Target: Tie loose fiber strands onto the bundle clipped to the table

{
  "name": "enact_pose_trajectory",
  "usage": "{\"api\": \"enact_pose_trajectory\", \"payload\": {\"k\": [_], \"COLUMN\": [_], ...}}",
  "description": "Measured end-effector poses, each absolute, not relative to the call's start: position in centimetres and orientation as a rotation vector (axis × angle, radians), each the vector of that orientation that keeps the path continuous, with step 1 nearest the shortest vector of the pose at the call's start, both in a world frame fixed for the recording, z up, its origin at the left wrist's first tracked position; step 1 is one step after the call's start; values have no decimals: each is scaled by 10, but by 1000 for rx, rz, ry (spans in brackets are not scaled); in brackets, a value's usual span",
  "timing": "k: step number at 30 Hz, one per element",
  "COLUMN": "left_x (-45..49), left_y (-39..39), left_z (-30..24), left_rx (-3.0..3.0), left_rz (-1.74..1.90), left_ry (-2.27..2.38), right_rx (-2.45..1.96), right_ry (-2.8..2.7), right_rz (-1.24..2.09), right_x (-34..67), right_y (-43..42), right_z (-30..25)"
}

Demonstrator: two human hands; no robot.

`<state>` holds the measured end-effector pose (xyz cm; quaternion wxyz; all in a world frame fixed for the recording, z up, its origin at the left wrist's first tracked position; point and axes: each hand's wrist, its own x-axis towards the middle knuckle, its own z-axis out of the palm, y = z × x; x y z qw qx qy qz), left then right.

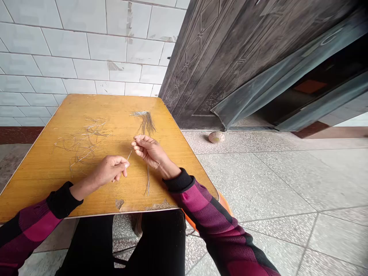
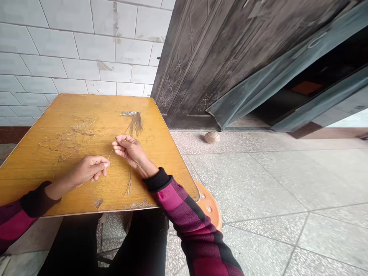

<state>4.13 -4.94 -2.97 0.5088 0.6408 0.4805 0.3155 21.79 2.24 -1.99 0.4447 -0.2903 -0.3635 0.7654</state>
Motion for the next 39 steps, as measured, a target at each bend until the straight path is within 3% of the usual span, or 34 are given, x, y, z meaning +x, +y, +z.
{"api": "enact_pose_trajectory", "payload": {"k": [10,19,30,39], "left_x": [51,61,84,127], "left_y": [-68,-89,-103,-155], "left_z": [-25,-33,-35,-51], "left_rx": [1710,1523,932,618], "left_rz": [585,537,913,1057], "left_ry": [1286,1124,1025,904], "right_rx": [-793,-978,-1015,-1085], "right_ry": [-954,-1017,-914,-1363], "right_rz": [1743,1575,1567,1555], "right_x": [222,222,228,231], "right_y": [33,37,45,40], "right_z": [-22,-22,-21,-21]}}
